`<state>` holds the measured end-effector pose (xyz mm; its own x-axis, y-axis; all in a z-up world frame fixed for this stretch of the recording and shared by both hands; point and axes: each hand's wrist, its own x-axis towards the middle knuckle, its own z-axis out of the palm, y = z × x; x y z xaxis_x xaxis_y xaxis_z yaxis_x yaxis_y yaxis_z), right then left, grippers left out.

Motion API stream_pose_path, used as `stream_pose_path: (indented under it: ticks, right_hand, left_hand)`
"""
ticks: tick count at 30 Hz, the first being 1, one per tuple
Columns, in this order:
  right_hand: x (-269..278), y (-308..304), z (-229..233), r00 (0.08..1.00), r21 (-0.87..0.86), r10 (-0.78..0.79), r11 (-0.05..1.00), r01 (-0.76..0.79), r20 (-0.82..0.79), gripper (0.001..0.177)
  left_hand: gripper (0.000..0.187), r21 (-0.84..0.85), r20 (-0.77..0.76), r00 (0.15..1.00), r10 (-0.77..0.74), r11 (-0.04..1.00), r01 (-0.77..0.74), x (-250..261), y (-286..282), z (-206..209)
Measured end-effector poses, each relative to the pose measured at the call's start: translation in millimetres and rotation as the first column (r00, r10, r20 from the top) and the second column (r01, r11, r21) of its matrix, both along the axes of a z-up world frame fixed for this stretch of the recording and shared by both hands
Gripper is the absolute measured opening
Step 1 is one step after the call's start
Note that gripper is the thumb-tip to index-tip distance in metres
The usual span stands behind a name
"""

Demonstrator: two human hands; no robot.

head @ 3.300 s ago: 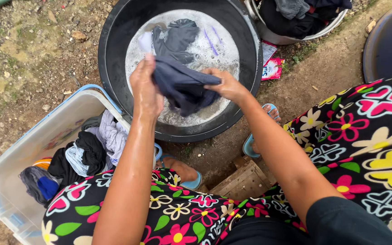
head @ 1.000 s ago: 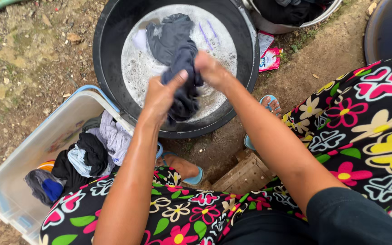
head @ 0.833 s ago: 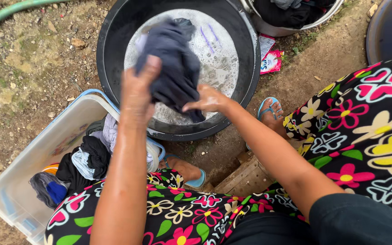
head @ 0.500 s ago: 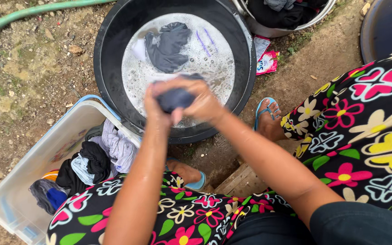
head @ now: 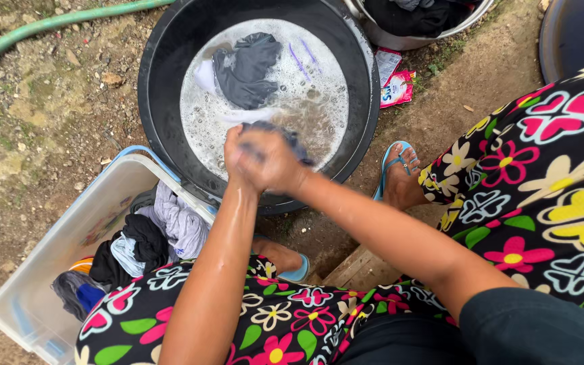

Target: The person washes clothes by hand in a basin of soapy water, scrubbing and wringing garments individually before placing them in a plastic bin.

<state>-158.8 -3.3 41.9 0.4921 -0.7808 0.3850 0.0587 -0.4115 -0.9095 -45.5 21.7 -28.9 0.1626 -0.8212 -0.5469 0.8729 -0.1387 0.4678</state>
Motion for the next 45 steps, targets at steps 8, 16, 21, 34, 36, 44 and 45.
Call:
stream_pose_path:
  ticks: [8, 16, 21, 34, 36, 44, 45]
  right_hand:
    - [-68, -119, -68, 0.505, 0.079, 0.213, 0.958, -0.274, -0.837, 0.053]
    - [-53, -77, 76, 0.611, -0.041, 0.226, 0.920, -0.391, -0.759, 0.057]
    - [-76, -98, 41, 0.622, 0.134, 0.268, 0.958, -0.254, -0.736, 0.066]
    - [10, -27, 6, 0.997, -0.110, -0.081, 0.990, 0.082, 0.015, 0.034]
    - [17, -32, 8, 0.993, -0.190, -0.093, 0.979, 0.079, -0.069, 0.023]
    - [14, 19, 37, 0.995, -0.489, 0.094, 0.867, -0.095, -0.027, 0.027]
    - [13, 0, 32, 0.997, -0.502, 0.083, 0.862, -0.072, 0.001, 0.032]
  left_hand:
    - [0.084, 0.660, 0.717, 0.151, -0.681, 0.732, 0.167, -4, 10, 55]
    - [0.048, 0.322, 0.947, -0.151, -0.284, 0.824, 0.467, 14, 2, 87]
    - [0.034, 0.069, 0.899, 0.346, -0.267, 0.868, 0.491, 11, 1, 120]
    - [0.053, 0.226, -0.017, 0.996, 0.089, 0.971, -0.083, -11, 6, -3]
    - [0.055, 0.246, 0.008, 0.994, 0.105, 0.964, -0.104, -18, -3, -15]
    - [0.075, -0.122, 0.398, 0.915, -0.062, 0.985, 0.120, 8, 41, 8]
    - [0.079, 0.132, 0.321, 0.934, -0.158, 0.984, 0.122, 2, 18, 22]
